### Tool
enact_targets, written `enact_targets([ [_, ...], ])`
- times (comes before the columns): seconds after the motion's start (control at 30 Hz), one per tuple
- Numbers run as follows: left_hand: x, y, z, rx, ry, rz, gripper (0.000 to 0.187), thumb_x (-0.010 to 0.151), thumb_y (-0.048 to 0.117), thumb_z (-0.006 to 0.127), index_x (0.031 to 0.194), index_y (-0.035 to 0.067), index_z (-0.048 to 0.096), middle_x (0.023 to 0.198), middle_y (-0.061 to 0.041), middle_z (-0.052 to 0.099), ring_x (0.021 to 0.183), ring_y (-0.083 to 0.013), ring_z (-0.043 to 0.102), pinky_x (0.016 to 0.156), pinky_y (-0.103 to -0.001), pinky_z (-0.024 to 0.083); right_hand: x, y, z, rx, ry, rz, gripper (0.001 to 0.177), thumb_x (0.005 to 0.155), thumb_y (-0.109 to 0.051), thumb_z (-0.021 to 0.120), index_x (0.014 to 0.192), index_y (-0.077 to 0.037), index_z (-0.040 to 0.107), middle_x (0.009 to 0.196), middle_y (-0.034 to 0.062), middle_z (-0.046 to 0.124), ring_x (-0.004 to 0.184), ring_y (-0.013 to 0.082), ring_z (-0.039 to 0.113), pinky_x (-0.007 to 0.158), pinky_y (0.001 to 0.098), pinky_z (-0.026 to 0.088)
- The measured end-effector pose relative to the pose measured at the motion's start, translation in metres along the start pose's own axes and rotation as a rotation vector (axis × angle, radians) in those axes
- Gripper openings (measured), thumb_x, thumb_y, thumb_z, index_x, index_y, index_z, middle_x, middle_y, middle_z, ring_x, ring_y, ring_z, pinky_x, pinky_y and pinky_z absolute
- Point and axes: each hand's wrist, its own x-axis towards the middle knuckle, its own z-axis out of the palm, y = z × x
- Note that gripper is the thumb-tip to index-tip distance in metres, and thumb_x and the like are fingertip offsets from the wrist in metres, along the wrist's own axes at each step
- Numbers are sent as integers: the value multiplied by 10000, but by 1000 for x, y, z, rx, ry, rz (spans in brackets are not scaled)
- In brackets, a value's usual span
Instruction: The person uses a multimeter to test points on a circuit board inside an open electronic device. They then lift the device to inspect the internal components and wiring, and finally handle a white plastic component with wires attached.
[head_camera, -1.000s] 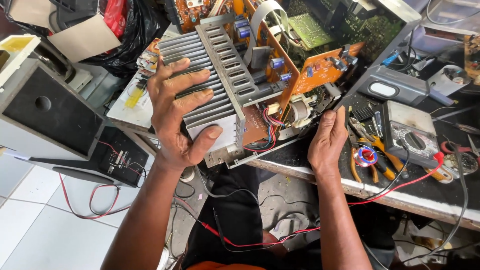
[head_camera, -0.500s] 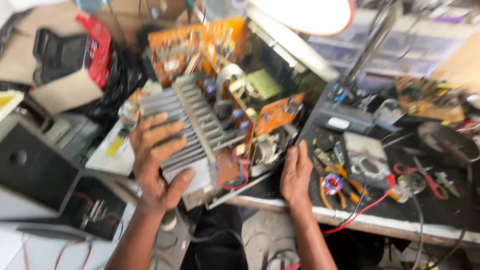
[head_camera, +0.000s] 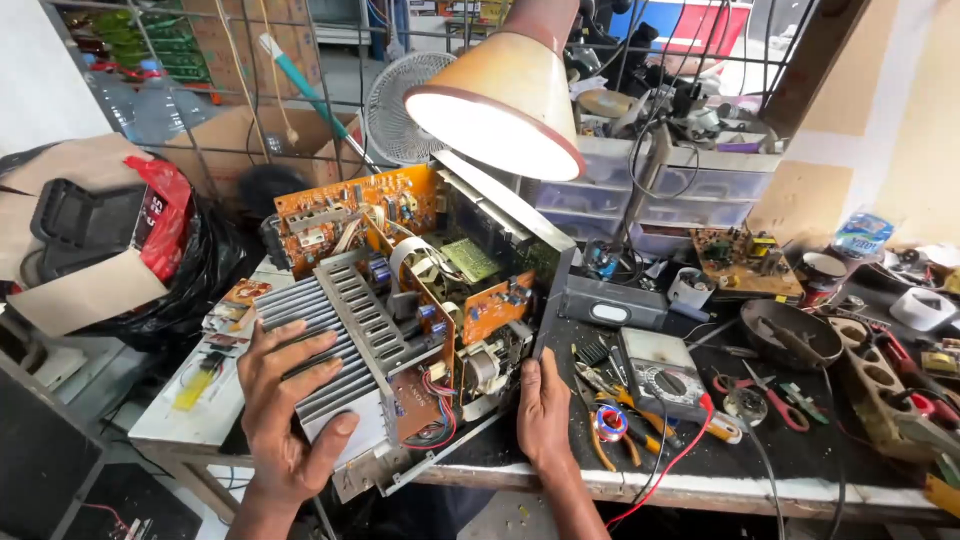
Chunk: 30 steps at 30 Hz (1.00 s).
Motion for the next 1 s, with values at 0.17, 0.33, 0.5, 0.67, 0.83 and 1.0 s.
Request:
enact_targets([
  [0.17,-3,-3,1,-1,-6,16,362,968,433,531,1106,109,615,1273,-122,651,1372,-342,510,1288,-608,281,-2,2,-1,7,-4,-49,433,1077,-438,396,1032,-67,615,697,-23,466,652,115,395,598,352,365],
  [0.33,0,-15,4,-26,-1,69,390,949,428,599,1103,74,657,1259,-150,658,1329,-385,506,1290,-641,222,4,7,-11,-21,11,-53,413,1085,-389,408,1163,-30,597,871,168,661,812,232,589,758,464,499],
  [0.5,-5,-26,4,-95,52,157,461,930,446,666,1096,18,710,1221,-191,678,1228,-426,517,1228,-645,192,4,44,4,-3,3,-76,286,1159,-323,391,1066,-109,556,796,211,585,735,285,518,742,505,486],
  [0.67,-5,-24,5,-147,38,131,470,971,483,635,1123,43,700,1263,-160,663,1276,-400,492,1238,-639,156,2,58,2,-57,32,-136,302,1180,-338,364,1137,-110,558,807,214,553,728,324,518,749,509,488],
  [0.83,-10,-28,4,-123,3,121,477,962,482,633,1128,39,695,1267,-177,657,1285,-401,465,1239,-642,156,-3,36,1,-33,40,-178,284,1176,-292,360,1132,-87,551,761,223,537,673,350,514,700,516,484],
  [1.0,-7,-19,3,-97,-29,129,472,961,485,612,1145,54,672,1280,-189,640,1315,-399,434,1250,-646,146,-1,25,0,11,55,-193,294,1177,-295,366,1121,-98,578,730,183,559,665,285,539,675,473,499],
])
